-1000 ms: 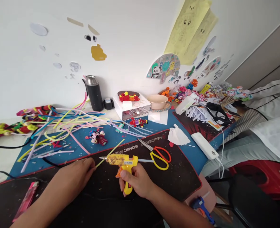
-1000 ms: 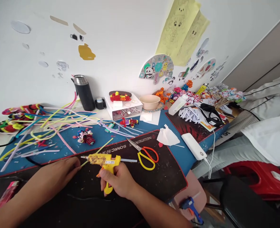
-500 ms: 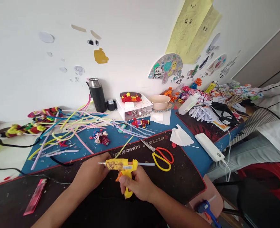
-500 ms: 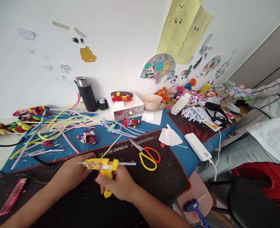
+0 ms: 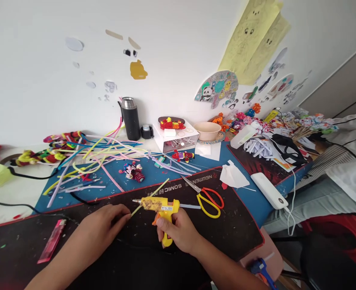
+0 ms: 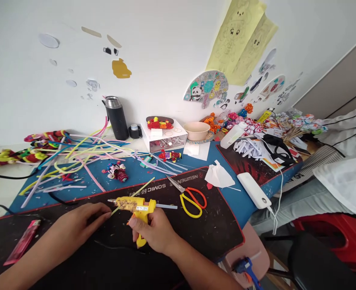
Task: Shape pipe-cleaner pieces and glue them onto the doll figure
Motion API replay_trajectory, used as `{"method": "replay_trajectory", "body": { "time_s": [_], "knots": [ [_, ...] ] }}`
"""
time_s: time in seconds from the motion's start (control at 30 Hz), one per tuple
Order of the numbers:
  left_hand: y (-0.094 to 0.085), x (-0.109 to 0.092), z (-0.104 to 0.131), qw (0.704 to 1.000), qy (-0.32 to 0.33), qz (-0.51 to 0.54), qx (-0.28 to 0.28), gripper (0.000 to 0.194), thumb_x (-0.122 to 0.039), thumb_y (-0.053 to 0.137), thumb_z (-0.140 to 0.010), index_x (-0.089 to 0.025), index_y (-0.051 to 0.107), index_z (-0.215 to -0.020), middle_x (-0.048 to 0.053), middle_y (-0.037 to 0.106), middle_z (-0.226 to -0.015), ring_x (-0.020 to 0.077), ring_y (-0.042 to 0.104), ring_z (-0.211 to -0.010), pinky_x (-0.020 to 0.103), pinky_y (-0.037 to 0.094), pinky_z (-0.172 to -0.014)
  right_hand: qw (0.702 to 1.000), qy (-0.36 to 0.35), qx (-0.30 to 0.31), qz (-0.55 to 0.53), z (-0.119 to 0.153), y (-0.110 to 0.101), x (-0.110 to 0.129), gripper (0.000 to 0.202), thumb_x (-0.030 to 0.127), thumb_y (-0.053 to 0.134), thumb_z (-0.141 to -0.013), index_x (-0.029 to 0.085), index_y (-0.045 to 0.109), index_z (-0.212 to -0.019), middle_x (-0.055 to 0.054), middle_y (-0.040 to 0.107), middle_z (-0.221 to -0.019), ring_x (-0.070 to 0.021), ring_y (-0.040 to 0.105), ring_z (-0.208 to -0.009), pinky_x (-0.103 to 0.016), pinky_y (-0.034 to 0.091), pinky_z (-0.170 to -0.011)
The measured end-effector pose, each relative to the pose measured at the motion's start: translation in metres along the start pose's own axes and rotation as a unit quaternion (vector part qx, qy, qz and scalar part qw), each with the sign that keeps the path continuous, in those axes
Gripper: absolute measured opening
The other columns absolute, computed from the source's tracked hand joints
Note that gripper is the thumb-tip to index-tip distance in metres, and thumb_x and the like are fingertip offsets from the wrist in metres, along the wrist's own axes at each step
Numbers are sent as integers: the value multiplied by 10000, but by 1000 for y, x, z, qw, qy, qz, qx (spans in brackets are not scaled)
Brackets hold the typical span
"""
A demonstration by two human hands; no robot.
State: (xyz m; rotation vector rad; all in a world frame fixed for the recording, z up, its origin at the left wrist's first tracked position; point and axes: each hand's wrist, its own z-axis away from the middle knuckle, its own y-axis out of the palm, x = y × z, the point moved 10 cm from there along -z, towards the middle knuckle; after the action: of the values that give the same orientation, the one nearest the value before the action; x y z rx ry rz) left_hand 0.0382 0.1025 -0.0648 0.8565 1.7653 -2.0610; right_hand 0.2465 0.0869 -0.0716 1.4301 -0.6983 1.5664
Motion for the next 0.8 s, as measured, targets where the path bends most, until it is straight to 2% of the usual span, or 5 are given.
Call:
{"method": "replay_trajectory", "body": {
  "time_s": [0.13, 0.27, 0.53, 0.63, 0.8],
  "knots": [
    [-18, 17, 9, 999, -18, -1, -29, 430, -625, 540, -1019, -321, 844, -993, 56, 884, -1026, 307, 836, -938, 374, 624, -846, 999, 2, -3, 34, -2, 1, -5, 707, 891, 721, -904, 191, 670, -814, 14, 622, -596, -123, 552, -544, -254, 443, -591],
    [-30, 10, 9, 998, -9, 10, -68, 408, -623, 584, -982, -317, 853, -955, 53, 888, -984, 308, 848, -900, 376, 667, -847, 997, 6, -2, 79, -2, 5, -10, 681, 863, 717, -925, 198, 661, -787, 8, 627, -618, -130, 561, -574, -255, 434, -597],
    [-18, -20, 4, 989, 121, 78, -40, 399, -612, 636, -1039, -359, 893, -1208, 67, 870, -1312, 307, 820, -1214, 419, 650, -1091, 994, -8, -38, 107, 0, 1, -10, 678, 847, 696, -950, 195, 671, -764, -1, 634, -620, -136, 576, -583, -258, 453, -619],
    [-18, -6, 7, 991, 101, 77, -48, 396, -595, 635, -1055, -351, 859, -1271, 69, 856, -1352, 297, 812, -1234, 405, 645, -1092, 994, -11, -49, 93, 2, -2, -11, 687, 857, 695, -946, 193, 679, -770, 1, 629, -612, -132, 562, -568, -255, 437, -595],
    [-24, -2, 11, 995, 70, 21, -65, 333, -580, 653, -1003, -318, 830, -1107, 58, 871, -1149, 302, 831, -1062, 377, 674, -938, 994, -25, -44, 98, 2, -2, -6, 720, 869, 669, -956, 194, 656, -708, -5, 620, -599, -132, 562, -582, -257, 442, -613]
  ]
}}
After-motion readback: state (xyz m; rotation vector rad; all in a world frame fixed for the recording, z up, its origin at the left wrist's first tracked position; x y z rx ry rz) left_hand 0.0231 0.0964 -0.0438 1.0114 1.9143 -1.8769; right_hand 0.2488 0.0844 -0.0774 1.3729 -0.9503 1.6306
